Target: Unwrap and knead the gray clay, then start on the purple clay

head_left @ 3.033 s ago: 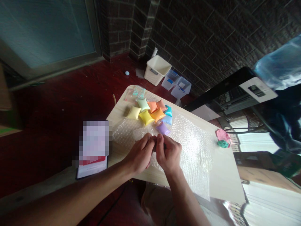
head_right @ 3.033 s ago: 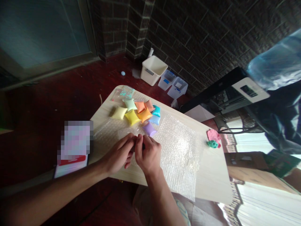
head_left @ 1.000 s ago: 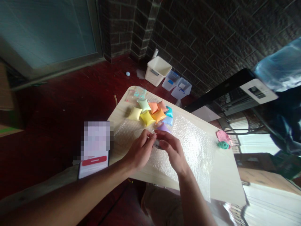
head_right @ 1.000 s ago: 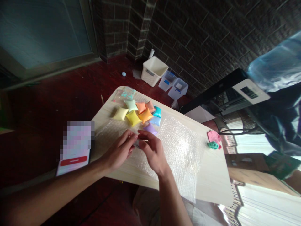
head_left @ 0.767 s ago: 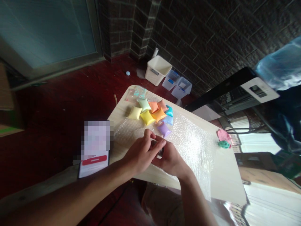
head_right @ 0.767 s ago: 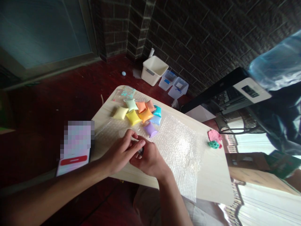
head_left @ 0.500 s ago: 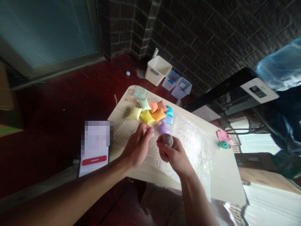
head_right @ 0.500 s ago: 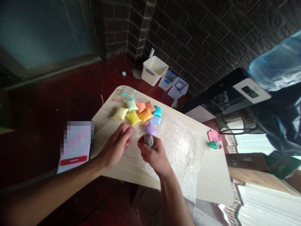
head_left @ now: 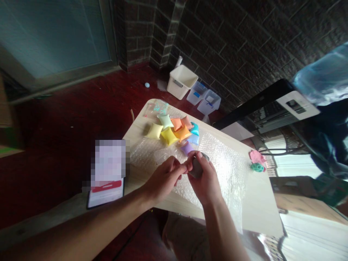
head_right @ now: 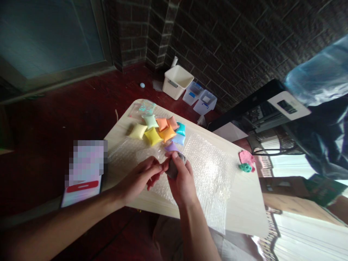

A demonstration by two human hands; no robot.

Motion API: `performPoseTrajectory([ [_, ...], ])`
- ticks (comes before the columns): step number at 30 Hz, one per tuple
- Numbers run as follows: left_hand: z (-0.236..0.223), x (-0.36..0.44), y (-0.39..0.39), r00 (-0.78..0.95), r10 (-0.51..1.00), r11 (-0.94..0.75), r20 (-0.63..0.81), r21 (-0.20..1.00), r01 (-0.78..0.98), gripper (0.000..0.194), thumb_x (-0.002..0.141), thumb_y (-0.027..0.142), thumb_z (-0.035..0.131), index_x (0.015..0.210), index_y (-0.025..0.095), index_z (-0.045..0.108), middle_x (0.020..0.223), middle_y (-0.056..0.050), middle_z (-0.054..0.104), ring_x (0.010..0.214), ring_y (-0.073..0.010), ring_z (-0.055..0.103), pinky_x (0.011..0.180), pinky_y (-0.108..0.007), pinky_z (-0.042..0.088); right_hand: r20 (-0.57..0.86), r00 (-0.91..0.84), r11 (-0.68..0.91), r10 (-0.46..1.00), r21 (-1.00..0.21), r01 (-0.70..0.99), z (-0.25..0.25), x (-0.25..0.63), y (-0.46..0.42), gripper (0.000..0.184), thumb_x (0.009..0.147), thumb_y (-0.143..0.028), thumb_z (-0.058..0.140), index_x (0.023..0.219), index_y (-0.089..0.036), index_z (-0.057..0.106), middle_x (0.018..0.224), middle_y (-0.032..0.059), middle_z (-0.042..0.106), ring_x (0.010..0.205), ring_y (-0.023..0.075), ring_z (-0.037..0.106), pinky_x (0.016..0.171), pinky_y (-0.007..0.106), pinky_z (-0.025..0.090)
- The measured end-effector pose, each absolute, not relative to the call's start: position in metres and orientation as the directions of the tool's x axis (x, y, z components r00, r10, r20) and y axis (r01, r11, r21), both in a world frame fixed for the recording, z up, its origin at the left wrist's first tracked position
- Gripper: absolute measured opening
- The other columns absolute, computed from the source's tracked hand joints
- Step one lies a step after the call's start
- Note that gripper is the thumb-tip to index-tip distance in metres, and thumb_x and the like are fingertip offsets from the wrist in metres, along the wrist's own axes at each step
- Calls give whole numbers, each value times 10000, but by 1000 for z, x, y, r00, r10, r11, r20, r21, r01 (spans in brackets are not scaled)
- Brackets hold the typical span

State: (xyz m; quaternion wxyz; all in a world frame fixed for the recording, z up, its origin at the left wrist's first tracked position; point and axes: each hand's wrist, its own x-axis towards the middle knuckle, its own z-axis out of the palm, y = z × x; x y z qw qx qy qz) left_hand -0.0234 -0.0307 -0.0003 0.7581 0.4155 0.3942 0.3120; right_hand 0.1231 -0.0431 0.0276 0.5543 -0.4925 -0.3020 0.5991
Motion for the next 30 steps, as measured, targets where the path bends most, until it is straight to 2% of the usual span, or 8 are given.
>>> performPoseTrajectory([
  [4,0,-20,-32,550,729,583,-408,791,-187,468,879,638,669,919,180,575,839,-9,603,642,-135,540,538,-272,407,-244,192,-161,951,-917,-366,24,123,-43,191,919,-422,739,949,-237,772,676,3,698,714,202,677,672,322,558],
  [7,4,-19,-34,585,722,569,-368,797,-201,466,847,594,747,964,169,596,923,-40,646,718,-153,590,572,-277,455,-215,200,-134,956,-926,-353,21,123,-43,271,945,-489,708,911,-231,782,944,73,804,937,238,740,732,329,578],
  [11,2,-14,-35,553,779,503,-295,821,-270,358,865,489,742,963,174,603,834,-9,619,700,-155,598,587,-288,481,-243,135,-171,960,-899,-404,21,119,-45,305,919,-504,756,1051,-229,770,1083,86,813,928,256,767,623,322,576],
  [14,-7,-11,-36,515,817,432,-258,866,-252,335,871,477,735,916,175,598,763,6,607,624,-141,570,571,-294,456,-242,114,-162,964,-868,-469,24,117,-45,346,828,-458,853,1075,-234,760,1005,53,813,891,250,769,655,339,605],
  [17,-16,-10,-38,488,837,395,-248,891,-225,356,845,485,768,878,194,566,786,0,625,631,-146,574,579,-301,451,-234,118,-154,965,-870,-468,28,116,-44,255,821,-423,855,781,-205,729,701,0,722,670,178,700,592,289,566],
  [20,-19,-11,-42,440,847,374,-298,922,-96,435,803,535,819,901,200,561,889,-37,675,753,-193,638,671,-335,486,-245,190,-134,951,-877,-462,30,114,-43,420,811,-358,860,552,-203,568,487,-65,516,455,95,498,485,237,463],
  [26,-6,-17,-42,464,819,379,-338,925,5,453,792,519,822,1011,195,593,1052,-74,702,902,-245,679,766,-367,514,-333,260,-159,906,-839,-521,30,120,-41,485,836,-352,808,545,-223,442,454,-110,342,383,63,266,379,216,268],
  [30,-4,-17,-40,453,815,400,-362,917,14,392,837,512,781,995,204,597,949,-43,701,742,-194,645,651,-324,489,-327,264,-135,907,-822,-553,32,124,-39,440,854,-338,772,561,-220,465,485,-101,334,409,71,290,412,220,327],
])
